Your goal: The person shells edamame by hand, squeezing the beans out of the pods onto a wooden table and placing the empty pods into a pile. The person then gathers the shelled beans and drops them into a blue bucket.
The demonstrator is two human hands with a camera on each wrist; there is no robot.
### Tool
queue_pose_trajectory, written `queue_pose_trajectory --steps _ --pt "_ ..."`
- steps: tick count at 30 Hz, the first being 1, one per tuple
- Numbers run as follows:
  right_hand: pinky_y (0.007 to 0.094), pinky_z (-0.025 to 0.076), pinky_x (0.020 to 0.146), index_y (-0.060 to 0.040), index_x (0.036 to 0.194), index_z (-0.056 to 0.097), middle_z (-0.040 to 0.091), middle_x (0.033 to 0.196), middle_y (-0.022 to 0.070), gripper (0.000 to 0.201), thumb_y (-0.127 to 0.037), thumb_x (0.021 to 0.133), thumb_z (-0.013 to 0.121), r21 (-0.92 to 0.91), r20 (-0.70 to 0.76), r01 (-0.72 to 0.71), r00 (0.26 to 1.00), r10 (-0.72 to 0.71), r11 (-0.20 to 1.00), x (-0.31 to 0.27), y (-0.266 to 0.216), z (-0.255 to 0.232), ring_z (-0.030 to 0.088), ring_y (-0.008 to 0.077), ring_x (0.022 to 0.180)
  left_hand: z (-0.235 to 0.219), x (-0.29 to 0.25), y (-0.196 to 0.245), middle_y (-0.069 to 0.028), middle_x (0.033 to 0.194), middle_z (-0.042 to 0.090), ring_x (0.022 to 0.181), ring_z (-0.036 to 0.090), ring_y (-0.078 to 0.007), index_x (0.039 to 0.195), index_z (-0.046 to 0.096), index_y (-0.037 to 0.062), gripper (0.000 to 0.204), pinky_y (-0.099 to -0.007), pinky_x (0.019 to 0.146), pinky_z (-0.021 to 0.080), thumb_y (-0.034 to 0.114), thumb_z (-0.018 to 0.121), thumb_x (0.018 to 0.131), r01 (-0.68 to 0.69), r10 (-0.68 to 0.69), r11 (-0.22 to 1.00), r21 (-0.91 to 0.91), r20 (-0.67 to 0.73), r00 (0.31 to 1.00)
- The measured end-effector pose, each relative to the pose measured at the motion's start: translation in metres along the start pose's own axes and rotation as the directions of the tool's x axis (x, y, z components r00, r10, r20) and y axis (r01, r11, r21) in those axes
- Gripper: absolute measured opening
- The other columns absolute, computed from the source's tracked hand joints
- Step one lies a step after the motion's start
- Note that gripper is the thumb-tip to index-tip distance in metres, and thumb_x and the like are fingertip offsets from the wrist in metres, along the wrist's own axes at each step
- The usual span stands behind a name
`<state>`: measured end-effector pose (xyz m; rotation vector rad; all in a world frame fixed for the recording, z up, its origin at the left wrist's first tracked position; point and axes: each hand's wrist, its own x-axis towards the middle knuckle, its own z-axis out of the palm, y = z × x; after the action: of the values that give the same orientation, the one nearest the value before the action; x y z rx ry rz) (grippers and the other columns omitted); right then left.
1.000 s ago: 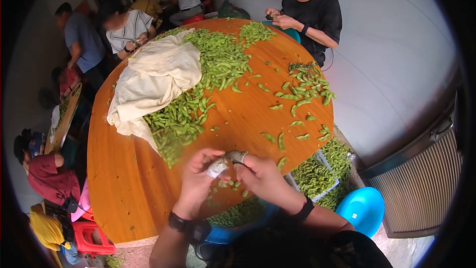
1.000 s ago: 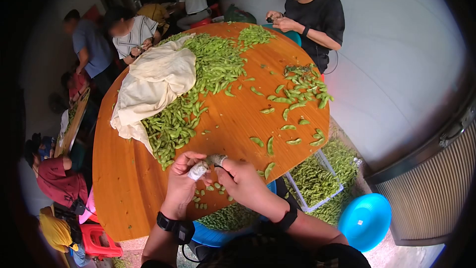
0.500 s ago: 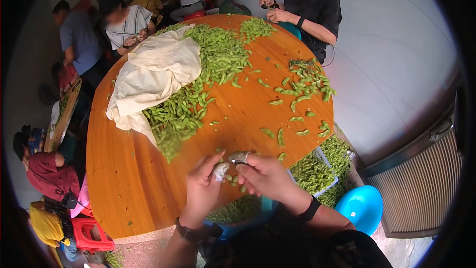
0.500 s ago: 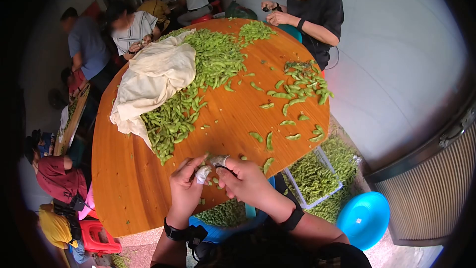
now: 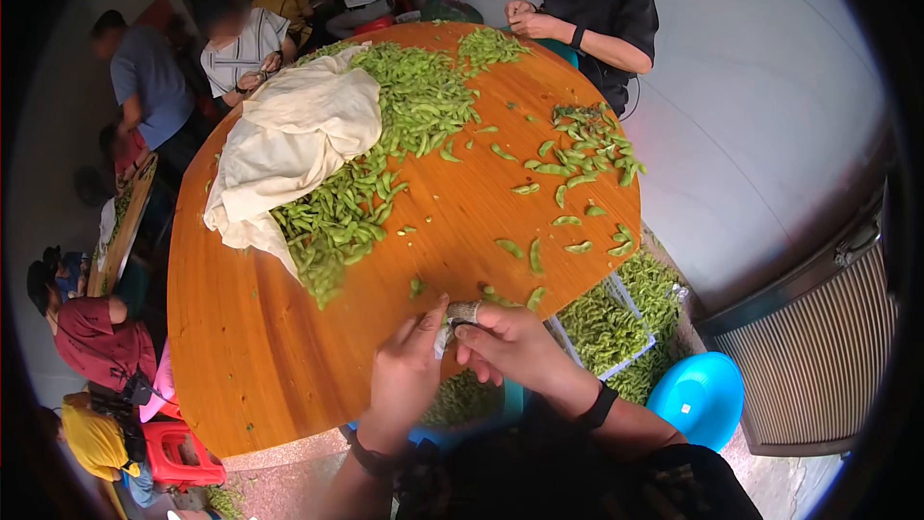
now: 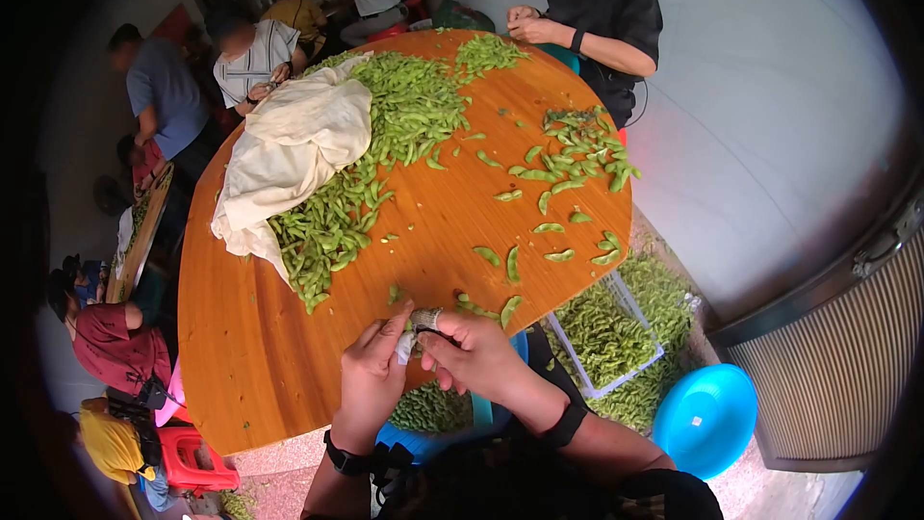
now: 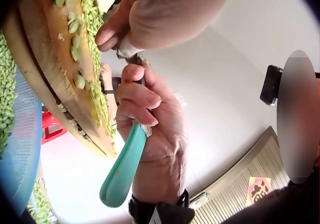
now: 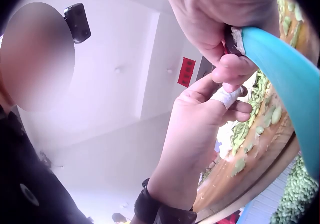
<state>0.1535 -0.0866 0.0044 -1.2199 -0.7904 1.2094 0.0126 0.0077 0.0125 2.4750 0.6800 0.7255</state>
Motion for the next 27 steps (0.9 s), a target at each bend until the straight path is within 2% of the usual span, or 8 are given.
queue_pose_trajectory --steps 6,8,11,13,15,19,25,27 --pt "0.0195 0.033 0.039 -0.0047 0.098 0.062 0.056 0.069 -0.0011 0.012 -0.009 0.097 0.051 0.156 0.067 -0.011 0.998 0.001 0.988 -0.005 0.003 -0.006 0.046 0.0044 0.046 0.005 -0.008 -0.002 -0.0081 0.094 0.067 0.076 0.065 -0.0125 0.123 0.063 0.0048 0.04 -0.0235 0.068 0.053 -0.008 0.057 0.085 0.16 -0.152 0.871 -0.465 0.055 0.987" --pt "0.0195 0.03 0.039 -0.0052 0.099 0.062 0.055 0.068 -0.0012 0.012 -0.009 0.097 0.052 0.233 0.086 -0.048 0.996 0.028 0.971 -0.006 0.002 -0.007 0.043 0.0044 0.045 0.005 -0.01 -0.004 -0.0049 0.094 0.067 0.074 0.065 -0.009 0.121 0.064 0.0048 0.037 -0.0215 0.067 0.054 -0.008 0.056 0.087 0.266 -0.229 0.641 -0.72 0.152 0.962" --pt "0.0196 0.028 0.037 -0.005 0.1 0.063 0.055 0.067 -0.0003 0.012 -0.01 0.097 0.052 0.287 0.124 -0.148 0.985 0.116 0.946 -0.009 0.004 -0.008 0.042 0.0043 0.044 -0.001 -0.014 -0.006 -0.0046 0.09 0.069 0.069 0.064 -0.0093 0.12 0.065 0.0052 0.035 -0.0221 0.064 0.054 -0.007 0.057 0.088 0.46 -0.356 0.418 -0.783 0.325 0.876" --pt "0.0197 0.027 0.037 -0.0044 0.1 0.063 0.055 0.067 0.0006 0.012 -0.012 0.096 0.054 0.334 0.177 -0.166 0.978 0.111 0.928 -0.008 0.01 -0.011 0.042 0.0045 0.043 -0.002 -0.016 -0.007 -0.0052 0.086 0.069 0.066 0.064 -0.0105 0.118 0.066 0.0061 0.032 -0.0228 0.063 0.054 -0.004 0.057 0.089 0.485 -0.377 0.38 -0.788 0.347 0.859" --pt "0.0198 0.027 0.036 -0.0039 0.1 0.063 0.055 0.067 0.0009 0.012 -0.011 0.096 0.054 0.354 0.218 -0.182 0.97 0.108 0.918 -0.01 0.008 -0.014 0.042 0.0046 0.042 -0.003 -0.021 -0.013 -0.0065 0.085 0.069 0.066 0.065 -0.0121 0.117 0.066 0.0063 0.029 -0.0234 0.061 0.054 0.0 0.06 0.089 0.517 -0.345 0.195 -0.834 0.435 0.832" --pt "0.0196 0.028 0.037 -0.004 0.1 0.063 0.056 0.068 0.0009 0.013 -0.012 0.096 0.054 0.278 0.239 -0.158 0.967 0.091 0.947 -0.011 0.006 -0.014 0.043 0.0047 0.043 -0.003 -0.025 -0.016 -0.0066 0.095 0.068 0.074 0.066 -0.0126 0.12 0.065 0.0092 0.036 -0.0246 0.065 0.056 -0.005 0.058 0.088 0.481 -0.265 0.171 -0.86 0.43 0.863" --pt "0.0187 0.034 0.043 -0.0049 0.107 0.063 0.055 0.069 -0.0014 0.016 -0.007 0.097 0.051 0.045 0.098 0.031 0.995 -0.035 0.999 -0.02 0.01 -0.01 0.045 0.0035 0.047 -0.004 -0.02 -0.006 -0.0049 0.096 0.068 0.076 0.066 -0.0123 0.12 0.066 0.0097 0.033 -0.0233 0.063 0.054 -0.001 0.059 0.09 0.485 -0.323 0.38 -0.788 0.378 0.868" --pt "0.0186 0.035 0.044 -0.0051 0.11 0.063 0.055 0.069 -0.0018 0.018 -0.006 0.096 0.051 0.035 -0.003 0.07 0.998 -0.07 0.997 -0.021 0.007 -0.019 0.046 0.0032 0.049 -0.007 -0.009 -0.01 -0.0027 0.096 0.067 0.079 0.065 -0.0102 0.115 0.068 0.0083 0.027 -0.0208 0.064 0.052 0.002 0.06 0.09 0.492 -0.383 0.578 -0.651 0.315 0.868"
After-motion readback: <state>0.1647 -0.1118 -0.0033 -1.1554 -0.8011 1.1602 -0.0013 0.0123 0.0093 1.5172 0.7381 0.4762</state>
